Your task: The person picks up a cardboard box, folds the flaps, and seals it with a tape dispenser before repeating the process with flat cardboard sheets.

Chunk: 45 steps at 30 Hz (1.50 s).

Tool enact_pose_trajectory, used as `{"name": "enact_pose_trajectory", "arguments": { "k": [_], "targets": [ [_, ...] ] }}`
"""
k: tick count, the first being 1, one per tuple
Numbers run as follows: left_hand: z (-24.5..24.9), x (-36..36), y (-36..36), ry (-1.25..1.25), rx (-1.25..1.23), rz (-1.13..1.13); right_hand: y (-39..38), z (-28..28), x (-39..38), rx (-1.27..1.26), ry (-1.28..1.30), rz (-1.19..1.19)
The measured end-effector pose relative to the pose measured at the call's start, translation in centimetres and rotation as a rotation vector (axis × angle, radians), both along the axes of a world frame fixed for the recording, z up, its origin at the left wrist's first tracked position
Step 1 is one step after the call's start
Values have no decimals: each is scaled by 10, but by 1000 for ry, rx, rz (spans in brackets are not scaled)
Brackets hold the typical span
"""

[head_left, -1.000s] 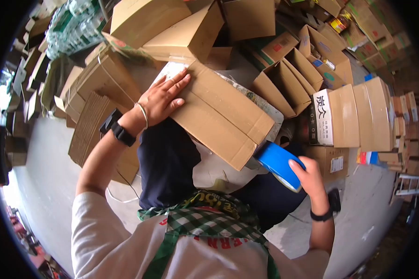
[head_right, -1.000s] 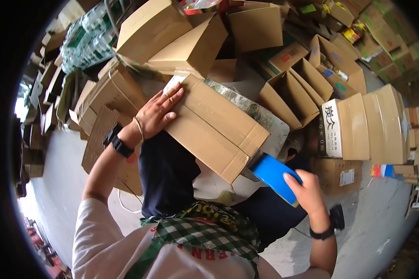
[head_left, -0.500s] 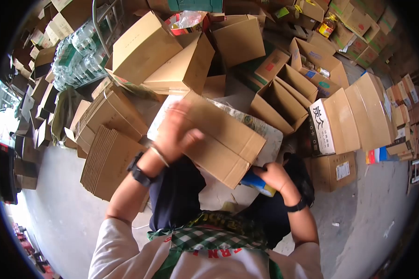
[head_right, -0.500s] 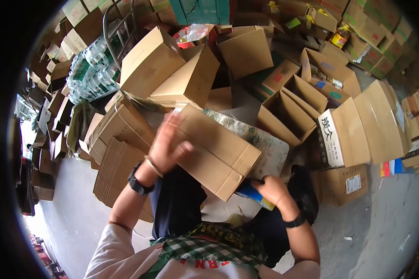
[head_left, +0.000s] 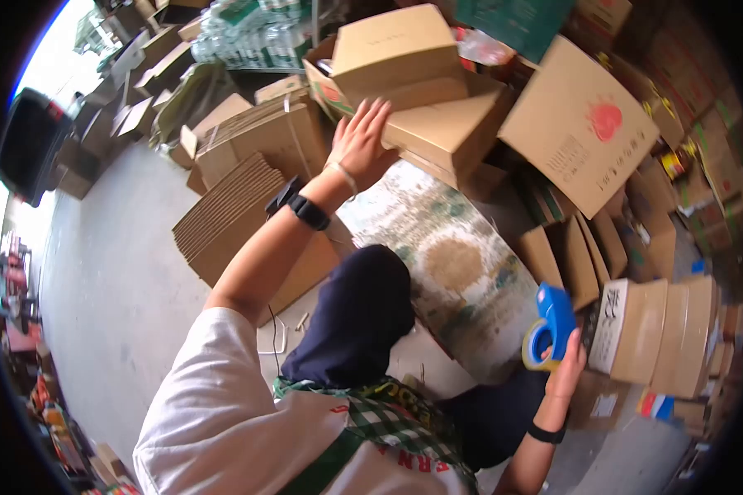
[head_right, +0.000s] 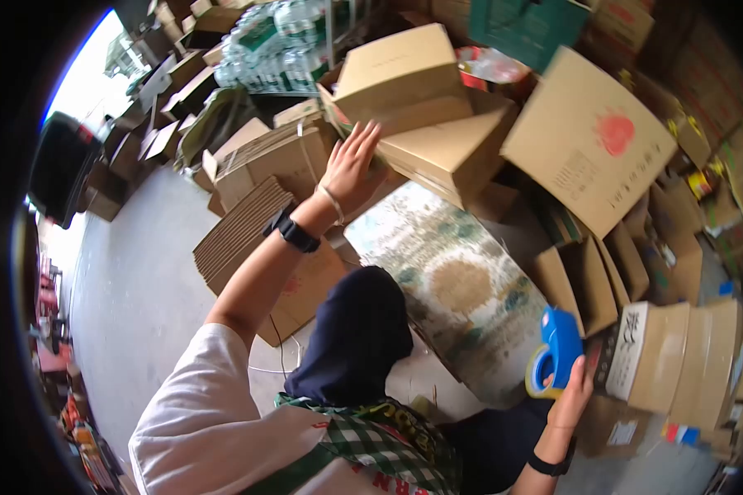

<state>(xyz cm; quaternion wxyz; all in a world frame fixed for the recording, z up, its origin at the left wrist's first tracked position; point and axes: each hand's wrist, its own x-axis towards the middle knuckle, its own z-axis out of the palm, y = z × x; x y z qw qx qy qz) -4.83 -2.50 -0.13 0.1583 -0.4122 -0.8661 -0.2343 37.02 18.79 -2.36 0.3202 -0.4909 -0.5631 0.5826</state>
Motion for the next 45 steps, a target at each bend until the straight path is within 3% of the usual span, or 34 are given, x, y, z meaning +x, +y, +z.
{"name": "enact_pose_trajectory", "arguments": {
  "k": [2,3,4,7,8,10,13,14,17,19,20,24,26,27,28,29,31,32,34,35,36,37,38,40,42,43,45],
  "targets": [
    [-67,-35,-70,-208,-296,395,14,-40,8,-53,-190,207],
    [-114,-58,-113,-315,-392,587,34,-92,22,138,-306,276],
    [-128,-64,-149,-460,-533,754,23,-87,12,396,-481,371],
    [-202,-78,-241,-596,-696,873,4,-116,-1,690,-908,404],
    [-214,-73,-258,-692,-709,884,3,-125,-2,697,-908,421],
    [-219,-45,-264,-627,-669,850,1,-141,-3,624,-1119,485],
    [-221,-40,-264,-660,-592,806,-4,-150,-6,589,-1181,570],
    [-222,-31,-261,-560,-635,839,-6,-151,-9,540,-1222,567],
    [-206,-26,-259,-427,-550,1007,-8,-147,-11,552,-1228,565],
    [-222,-36,-277,-294,-604,1018,-9,-150,-8,567,-1219,557],
    [-235,-43,-281,-323,-614,1025,-8,-152,-7,570,-1210,551],
    [-198,-26,-268,-520,-621,928,-9,-161,-5,569,-1180,486],
    [-230,-20,-273,-265,-600,902,-5,-166,-3,601,-1131,496],
    [-207,-12,-265,-417,-552,838,-2,-169,-2,631,-1086,497],
    [-215,-8,-267,-442,-411,867,14,-182,6,591,-998,555],
    [-186,-1,-263,-560,-408,787,77,-252,33,645,-981,626],
    [-157,-6,-258,-255,-299,714,95,-227,16,523,-1150,784],
    [-91,5,-244,-204,-188,662,110,-220,11,750,-1299,822],
    [-2,24,-219,142,-122,410,11,-41,-55,650,-931,759],
    [24,29,-196,186,-199,371,68,-76,-48,754,-592,745],
    [56,47,-178,347,-161,229,54,-36,-67,456,-439,586],
    [77,64,-158,450,-74,86,51,-1,-77,557,-384,614],
    [95,83,-139,490,-8,-89,52,22,-88,421,-205,577],
    [106,123,-96,464,47,-445,5,92,-108,253,-22,775],
    [83,162,-51,526,63,-835,-33,120,-126,58,114,958],
    [74,179,-29,544,197,-1101,-54,120,-134,19,172,942],
    [52,207,-9,611,31,-1139,-52,86,-150,-37,73,1104]
  ]
}}
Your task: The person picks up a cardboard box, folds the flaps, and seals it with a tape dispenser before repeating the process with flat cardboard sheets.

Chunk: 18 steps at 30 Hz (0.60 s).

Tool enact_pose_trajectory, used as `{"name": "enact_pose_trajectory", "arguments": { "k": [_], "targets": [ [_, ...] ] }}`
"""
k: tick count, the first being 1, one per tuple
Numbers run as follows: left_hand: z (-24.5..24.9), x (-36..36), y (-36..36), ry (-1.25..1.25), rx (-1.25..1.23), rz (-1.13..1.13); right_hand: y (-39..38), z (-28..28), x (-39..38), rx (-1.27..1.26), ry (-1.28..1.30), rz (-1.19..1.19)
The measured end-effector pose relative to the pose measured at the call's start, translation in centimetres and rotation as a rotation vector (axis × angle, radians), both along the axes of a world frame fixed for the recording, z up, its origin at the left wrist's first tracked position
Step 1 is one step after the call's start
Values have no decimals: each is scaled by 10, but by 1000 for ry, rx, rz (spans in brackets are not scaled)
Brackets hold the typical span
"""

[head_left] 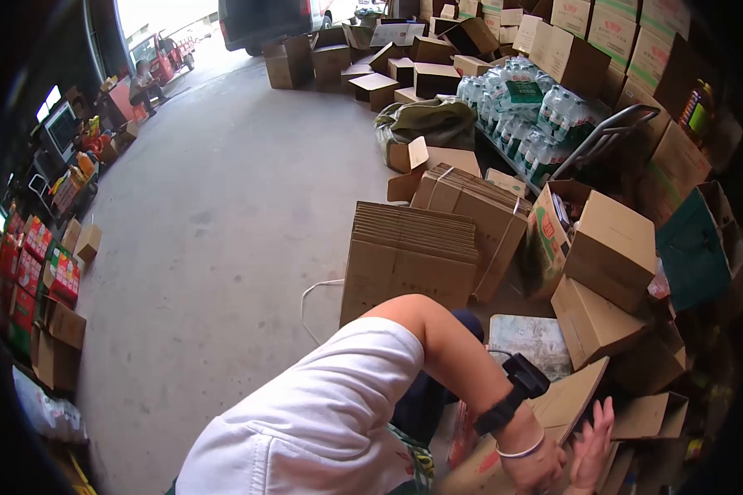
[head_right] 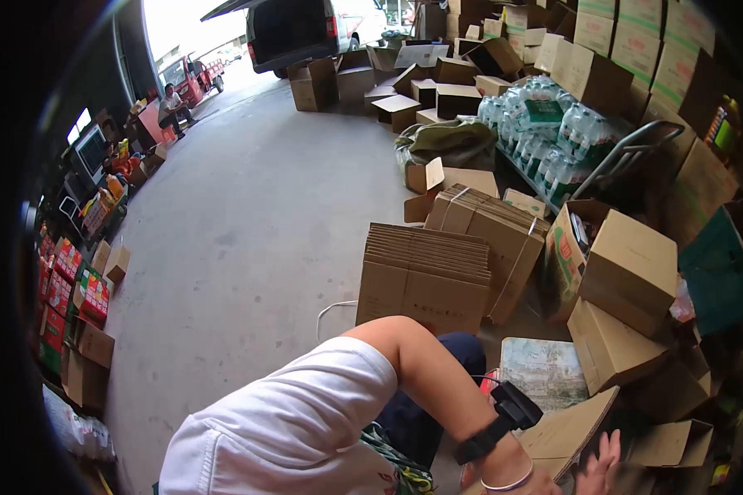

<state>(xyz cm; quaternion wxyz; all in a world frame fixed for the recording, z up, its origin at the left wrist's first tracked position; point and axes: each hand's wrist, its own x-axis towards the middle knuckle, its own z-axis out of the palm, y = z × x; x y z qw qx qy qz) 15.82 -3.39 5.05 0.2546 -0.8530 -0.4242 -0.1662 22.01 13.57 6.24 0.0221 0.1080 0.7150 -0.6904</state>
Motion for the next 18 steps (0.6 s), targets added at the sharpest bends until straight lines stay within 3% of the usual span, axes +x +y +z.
{"name": "enact_pose_trajectory", "arguments": {
  "k": [2,4,5,7,10,12,14,16,18],
  "targets": [
    [-22,8,10,-430,-10,-346,-14,-39,-17,386,152,16],
    [-54,25,11,-405,89,-264,-36,-36,-10,584,204,-30],
    [-70,32,11,-393,137,-222,-41,-32,-6,546,195,-47],
    [-50,21,-19,-412,-58,-160,-27,-44,0,481,165,-111],
    [-35,19,-30,-399,-144,-51,-9,-54,8,299,89,-145],
    [-33,14,-36,-264,-68,41,-5,-15,14,208,-81,-71],
    [-28,0,-43,-216,-187,155,36,-13,29,487,-108,-37],
    [-14,-31,-38,-240,-161,290,71,-4,40,568,-93,36],
    [13,-62,-38,-303,-104,447,56,45,40,478,-193,141]
  ]
}}
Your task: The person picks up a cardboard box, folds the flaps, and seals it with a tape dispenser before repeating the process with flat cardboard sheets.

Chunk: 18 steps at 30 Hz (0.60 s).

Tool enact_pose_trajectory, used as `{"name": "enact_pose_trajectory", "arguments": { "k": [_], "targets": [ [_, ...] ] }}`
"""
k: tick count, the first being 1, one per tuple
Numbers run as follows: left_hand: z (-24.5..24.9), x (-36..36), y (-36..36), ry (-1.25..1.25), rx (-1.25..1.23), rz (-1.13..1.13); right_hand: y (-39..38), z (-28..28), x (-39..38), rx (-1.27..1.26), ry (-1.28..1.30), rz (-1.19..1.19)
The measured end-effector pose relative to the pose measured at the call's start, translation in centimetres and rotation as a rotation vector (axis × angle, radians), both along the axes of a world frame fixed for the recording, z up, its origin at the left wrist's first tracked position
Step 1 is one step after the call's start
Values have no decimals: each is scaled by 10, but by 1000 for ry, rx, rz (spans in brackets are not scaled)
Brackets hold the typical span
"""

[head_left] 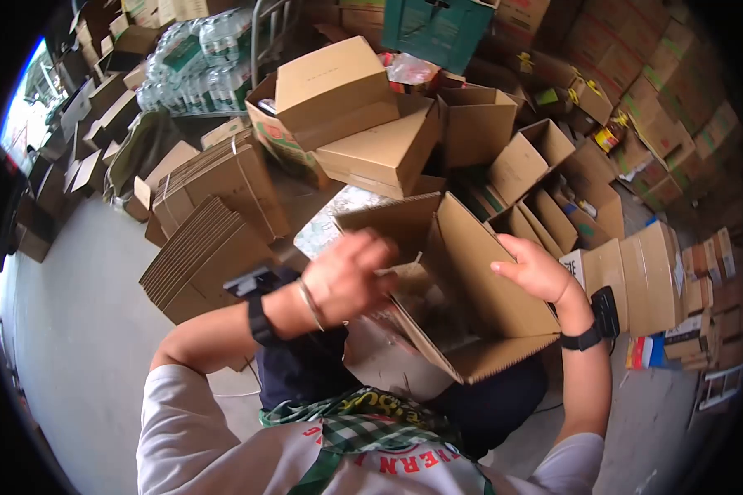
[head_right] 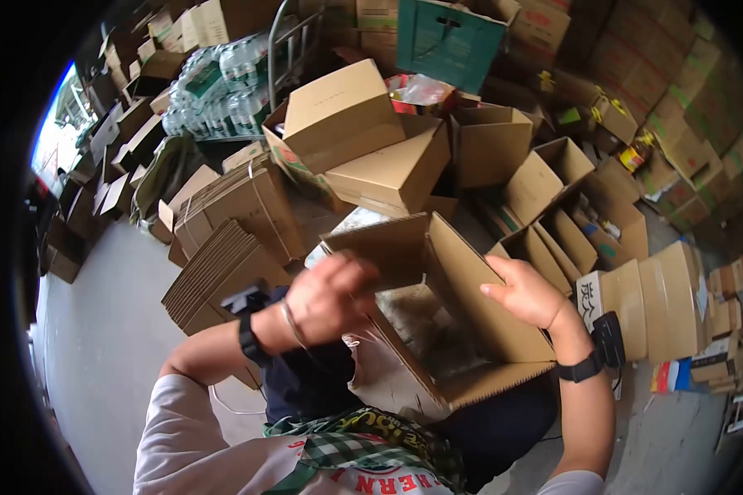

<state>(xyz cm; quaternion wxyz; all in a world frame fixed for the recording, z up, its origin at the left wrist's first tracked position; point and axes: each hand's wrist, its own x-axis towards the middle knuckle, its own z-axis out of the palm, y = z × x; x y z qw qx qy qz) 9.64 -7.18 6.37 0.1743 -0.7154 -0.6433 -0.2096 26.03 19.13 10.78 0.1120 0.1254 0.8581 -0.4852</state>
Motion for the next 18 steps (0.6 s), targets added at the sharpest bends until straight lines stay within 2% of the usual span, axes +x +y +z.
{"name": "enact_pose_trajectory", "arguments": {
  "k": [1,3,4,6,8,9,12,13,14,15,16,17,18],
  "targets": [
    [20,-13,3,-101,-10,79,-1,-3,-3,-1,-3,-23],
    [11,-46,13,-107,-158,199,-7,-20,-10,254,164,112],
    [5,-56,18,-59,-240,193,-18,-23,-13,482,113,53],
    [2,-59,23,-54,-245,155,-50,-23,-2,909,245,-107],
    [6,-49,23,-92,-268,127,-60,-20,20,946,740,18],
    [7,-40,22,-97,-286,119,-59,-30,37,860,839,70],
    [11,-13,21,-99,-373,21,-54,-42,57,979,855,136],
    [15,-2,22,-110,-459,-81,-54,-50,46,991,876,108],
    [-2,5,23,-62,-391,-210,-55,-63,28,1005,902,78],
    [-5,12,27,-62,-382,-267,-58,-84,13,994,860,112],
    [-6,18,33,-63,-373,-319,-60,-100,-3,992,925,195],
    [-2,15,42,-158,-478,-307,-55,-105,-4,1011,980,193],
    [-4,9,51,-109,-584,-288,-55,-98,-7,1024,1031,188]
  ]
}}
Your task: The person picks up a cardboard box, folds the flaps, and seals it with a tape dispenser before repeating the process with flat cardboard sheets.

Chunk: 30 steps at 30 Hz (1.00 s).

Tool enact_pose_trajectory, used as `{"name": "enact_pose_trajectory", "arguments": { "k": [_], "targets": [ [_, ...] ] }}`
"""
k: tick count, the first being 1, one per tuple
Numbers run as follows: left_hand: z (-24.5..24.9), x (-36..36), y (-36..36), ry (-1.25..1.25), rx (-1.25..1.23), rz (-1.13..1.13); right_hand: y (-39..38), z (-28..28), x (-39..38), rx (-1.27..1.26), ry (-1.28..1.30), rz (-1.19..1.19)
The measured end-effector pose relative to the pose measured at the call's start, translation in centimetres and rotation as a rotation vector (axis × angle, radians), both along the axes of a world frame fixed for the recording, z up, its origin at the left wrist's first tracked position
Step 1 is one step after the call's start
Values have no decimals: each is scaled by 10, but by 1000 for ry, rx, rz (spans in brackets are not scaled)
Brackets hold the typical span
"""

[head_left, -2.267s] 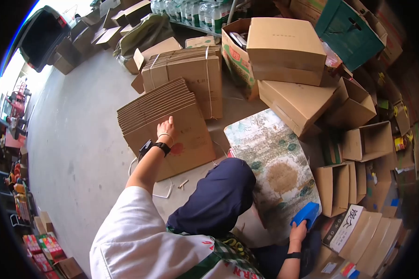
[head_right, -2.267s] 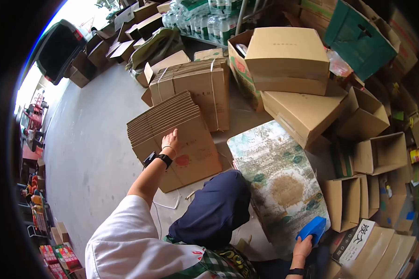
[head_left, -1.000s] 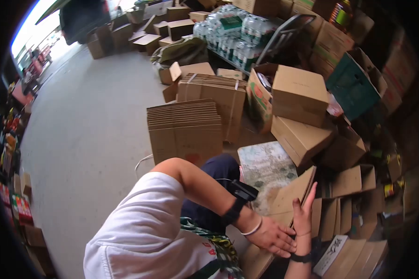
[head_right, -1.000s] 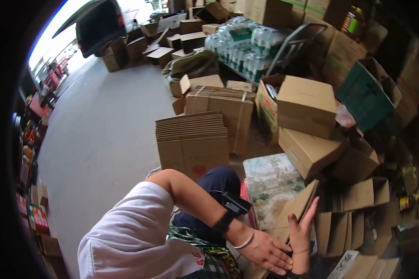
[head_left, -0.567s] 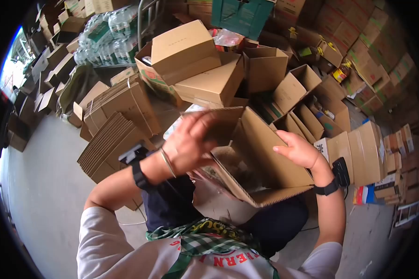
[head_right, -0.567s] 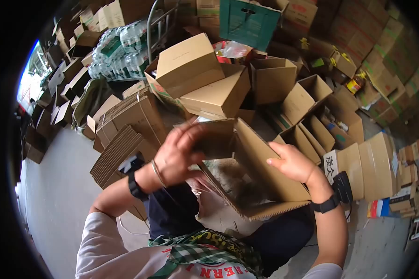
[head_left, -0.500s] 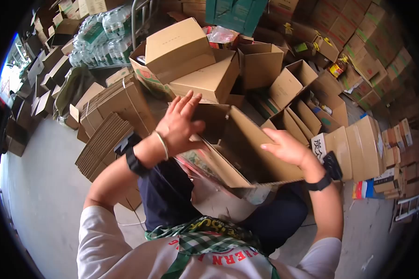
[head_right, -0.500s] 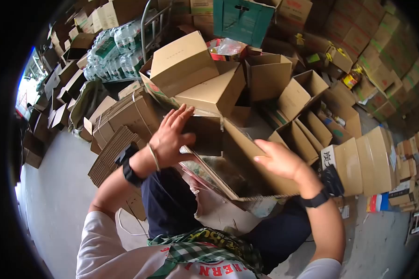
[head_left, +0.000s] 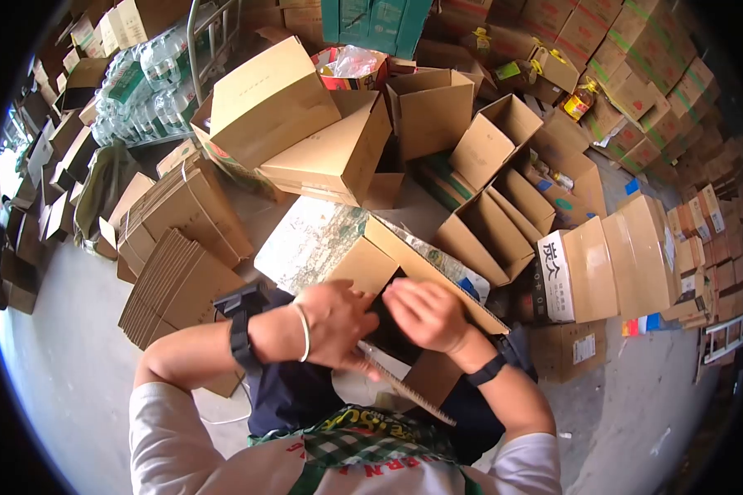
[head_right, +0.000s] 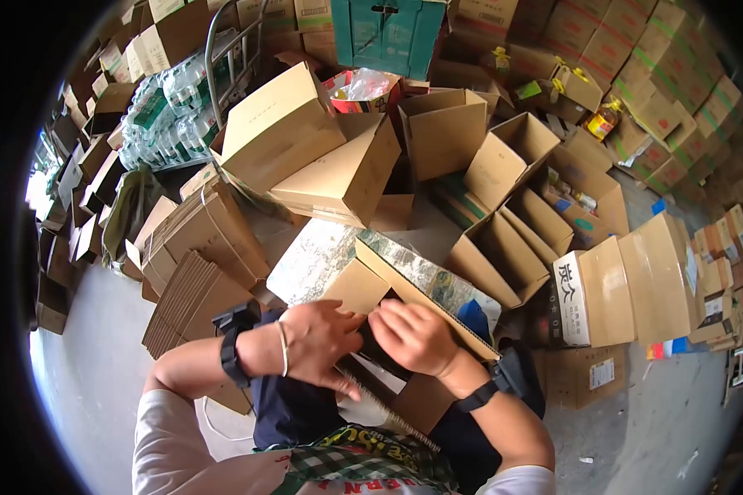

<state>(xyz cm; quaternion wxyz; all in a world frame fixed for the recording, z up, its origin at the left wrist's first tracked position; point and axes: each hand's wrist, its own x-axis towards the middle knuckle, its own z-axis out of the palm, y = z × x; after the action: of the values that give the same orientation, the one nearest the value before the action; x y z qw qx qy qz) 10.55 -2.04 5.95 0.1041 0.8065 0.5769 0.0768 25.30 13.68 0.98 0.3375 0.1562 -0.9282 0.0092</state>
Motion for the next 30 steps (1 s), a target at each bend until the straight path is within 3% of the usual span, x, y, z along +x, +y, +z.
{"name": "enact_pose_trajectory", "arguments": {
  "k": [2,3,4,6,8,9,10,13,14,18,21,24,26,28,30],
  "targets": [
    [5,-3,21,-5,-295,161,8,31,14,-16,176,-98],
    [-9,-6,26,-47,-75,171,5,40,28,5,170,-433],
    [-25,-6,32,-96,227,90,0,66,36,-19,-61,-802],
    [-36,0,31,25,602,198,12,52,75,-95,-400,-924],
    [-44,6,25,3,614,254,-5,31,98,-559,-482,-689],
    [-40,9,24,2,564,305,-22,25,104,-423,-550,-633],
    [-41,6,26,8,508,333,-43,15,104,-445,-574,-683],
    [-41,1,25,170,223,514,-49,-19,102,-704,-249,-635],
    [-43,-5,24,132,240,566,-47,-24,97,-708,-253,-633],
    [-44,-72,32,-117,172,308,-35,-31,61,-889,-85,-546],
    [-68,-101,21,-398,161,356,-31,-38,48,-921,-39,-536],
    [-75,-92,12,-553,184,413,-24,-53,55,-1313,220,-453],
    [-76,-92,13,-550,188,443,-1,-82,64,-1584,369,-726],
    [-73,-89,11,-550,187,478,31,-138,88,-1086,-230,-1075],
    [-61,-89,10,-447,102,490,65,-291,126,-988,-563,-958]
  ]
}}
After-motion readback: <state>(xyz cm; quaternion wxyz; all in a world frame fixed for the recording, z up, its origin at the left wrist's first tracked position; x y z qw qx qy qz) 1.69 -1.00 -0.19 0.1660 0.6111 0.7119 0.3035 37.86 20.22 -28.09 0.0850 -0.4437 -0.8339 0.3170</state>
